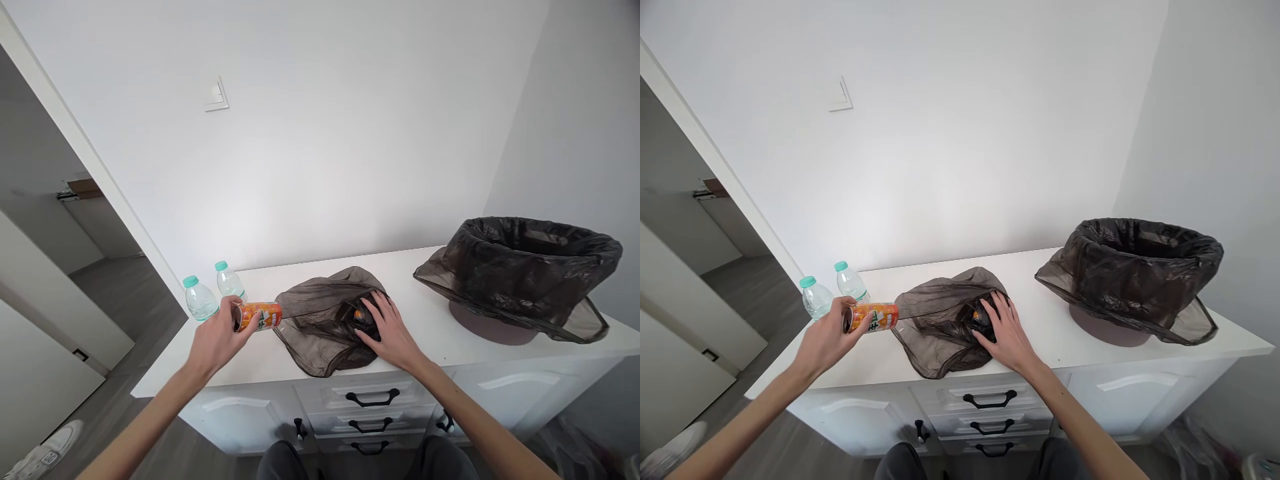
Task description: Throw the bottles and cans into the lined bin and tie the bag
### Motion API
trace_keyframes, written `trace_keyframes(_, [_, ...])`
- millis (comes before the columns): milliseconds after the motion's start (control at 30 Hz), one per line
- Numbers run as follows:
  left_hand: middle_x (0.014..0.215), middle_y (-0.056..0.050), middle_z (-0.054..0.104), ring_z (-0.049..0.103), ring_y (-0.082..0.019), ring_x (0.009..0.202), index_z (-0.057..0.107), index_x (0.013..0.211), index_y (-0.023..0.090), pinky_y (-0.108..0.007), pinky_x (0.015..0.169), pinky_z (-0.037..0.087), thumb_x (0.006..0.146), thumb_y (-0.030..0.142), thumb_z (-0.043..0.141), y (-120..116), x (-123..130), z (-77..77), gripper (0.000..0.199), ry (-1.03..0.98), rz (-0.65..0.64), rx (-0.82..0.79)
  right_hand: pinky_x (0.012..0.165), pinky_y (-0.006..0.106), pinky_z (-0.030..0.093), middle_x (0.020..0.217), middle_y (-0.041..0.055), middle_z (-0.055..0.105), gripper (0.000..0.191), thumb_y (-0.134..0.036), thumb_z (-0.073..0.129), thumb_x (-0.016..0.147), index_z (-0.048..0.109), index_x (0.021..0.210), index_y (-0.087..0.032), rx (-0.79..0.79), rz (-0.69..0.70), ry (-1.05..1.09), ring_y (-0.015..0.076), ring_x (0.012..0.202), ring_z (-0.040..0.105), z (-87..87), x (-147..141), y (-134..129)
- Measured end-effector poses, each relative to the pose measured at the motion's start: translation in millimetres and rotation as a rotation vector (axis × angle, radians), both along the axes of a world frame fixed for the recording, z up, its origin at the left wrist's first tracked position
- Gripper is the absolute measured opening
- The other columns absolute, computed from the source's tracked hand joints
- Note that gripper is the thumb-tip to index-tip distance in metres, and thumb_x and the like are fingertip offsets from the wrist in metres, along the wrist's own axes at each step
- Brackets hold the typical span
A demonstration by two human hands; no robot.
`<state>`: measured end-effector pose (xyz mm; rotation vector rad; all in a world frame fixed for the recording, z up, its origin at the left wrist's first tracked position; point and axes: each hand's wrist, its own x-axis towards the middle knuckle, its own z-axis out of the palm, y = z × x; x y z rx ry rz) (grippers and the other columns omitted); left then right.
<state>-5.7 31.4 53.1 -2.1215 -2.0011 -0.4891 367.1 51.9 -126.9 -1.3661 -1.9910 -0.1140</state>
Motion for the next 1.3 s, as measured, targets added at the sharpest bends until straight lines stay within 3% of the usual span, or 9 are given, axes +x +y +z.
trace_keyframes(167, [0.088, -0.011, 0.075, 0.070, -0.031, 0.071, 0.048, 0.117, 0.019, -0.033, 0.056, 0.037, 0.094, 0.066, 0.040, 22, -36, 4.3, 0.053, 0.278, -0.011, -0.183, 0.125, 0.062, 0.026, 0.170, 0.0140, 0.024, 0.073, -0.056, 0.047, 0.102, 0.022, 0.163, -0.025, 0.024, 0.003, -0.021, 0.0351, 0.158, 0.021, -5.0, -1, 0])
trace_keyframes(367, [0.103, -0.016, 0.072, 0.071, -0.033, 0.085, 0.054, 0.111, 0.019, -0.035, 0.064, 0.044, 0.096, 0.058, 0.041, 53, -47, -0.8, 0.045, 0.401, -0.026, -0.291, 0.125, 0.062, 0.028, 0.168, 0.0137, 0.027, 0.072, -0.054, 0.047, 0.102, 0.023, 0.164, -0.026, 0.042, -0.005, -0.034, 0.0355, 0.156, 0.025, -6.8, -1, 1])
trace_keyframes(500, [0.118, -0.019, 0.063, 0.071, -0.033, 0.089, 0.058, 0.110, 0.017, -0.037, 0.067, 0.047, 0.096, 0.055, 0.044, 65, -47, -0.9, 0.043, 0.436, -0.025, -0.281, 0.124, 0.062, 0.029, 0.169, 0.0137, 0.026, 0.071, -0.053, 0.047, 0.102, 0.023, 0.163, -0.026, 0.030, -0.015, -0.038, 0.0354, 0.156, 0.024, -5.4, -1, 1])
trace_keyframes(733, [0.120, -0.019, 0.057, 0.071, -0.033, 0.086, 0.060, 0.112, 0.016, -0.037, 0.068, 0.046, 0.099, 0.055, 0.045, 75, -50, -0.9, 0.043, 0.448, -0.017, -0.232, 0.125, 0.062, 0.028, 0.169, 0.0122, 0.026, 0.071, -0.053, 0.046, 0.103, 0.022, 0.164, -0.027, 0.021, -0.005, -0.031, 0.0355, 0.157, 0.024, -5.1, 0, 2])
trace_keyframes(1000, [0.131, -0.024, 0.053, 0.069, -0.037, 0.091, 0.056, 0.123, 0.015, -0.037, 0.066, 0.047, 0.095, 0.064, 0.046, 58, -31, 7.5, 0.058, 0.448, 0.024, -0.040, 0.125, 0.063, 0.028, 0.170, 0.0114, 0.025, 0.071, -0.052, 0.047, 0.102, 0.021, 0.164, -0.029, 0.023, 0.015, 0.009, 0.0361, 0.157, 0.023, -5.1, 1, 4])
trace_keyframes(1067, [0.127, -0.021, 0.057, 0.069, -0.033, 0.087, 0.058, 0.121, 0.017, -0.037, 0.065, 0.048, 0.099, 0.060, 0.042, 49, -14, 6.6, 0.051, 0.371, -0.074, -0.043, 0.126, 0.062, 0.027, 0.170, 0.0120, 0.024, 0.072, -0.052, 0.049, 0.102, 0.022, 0.164, -0.029, 0.011, 0.017, 0.014, 0.0359, 0.157, 0.022, -3.8, 1, 3])
trace_keyframes(1133, [0.119, -0.015, 0.062, 0.068, -0.027, 0.083, 0.061, 0.114, 0.021, -0.037, 0.069, 0.049, 0.102, 0.050, 0.039, 38, 10, -0.4, 0.039, 0.271, -0.285, -0.123, 0.127, 0.061, 0.025, 0.171, 0.0124, 0.021, 0.074, -0.051, 0.051, 0.101, 0.020, 0.164, -0.028, -0.005, 0.020, 0.017, 0.0358, 0.158, 0.019, -2.3, 1, 3])
trace_keyframes(1233, [0.107, -0.008, 0.067, 0.067, -0.024, 0.092, 0.062, 0.106, 0.026, -0.037, 0.081, 0.052, 0.104, 0.040, 0.038, 28, 58, -23.5, 0.028, 0.092, -0.651, -0.238, 0.126, 0.061, 0.025, 0.173, 0.0112, 0.014, 0.081, -0.047, 0.054, 0.099, 0.013, 0.166, -0.029, -0.039, 0.036, 0.031, 0.0360, 0.159, 0.014, -0.9, 1, 1])
trace_keyframes(1300, [0.107, -0.008, 0.067, 0.066, -0.024, 0.098, 0.061, 0.108, 0.026, -0.038, 0.089, 0.052, 0.104, 0.037, 0.039, 28, 92, -44.0, 0.024, -0.040, -0.786, -0.256, 0.125, 0.059, 0.029, 0.174, 0.0101, 0.008, 0.086, -0.043, 0.056, 0.098, 0.005, 0.167, -0.030, -0.081, 0.047, 0.060, 0.0355, 0.160, 0.010, -0.8, 1, 1])
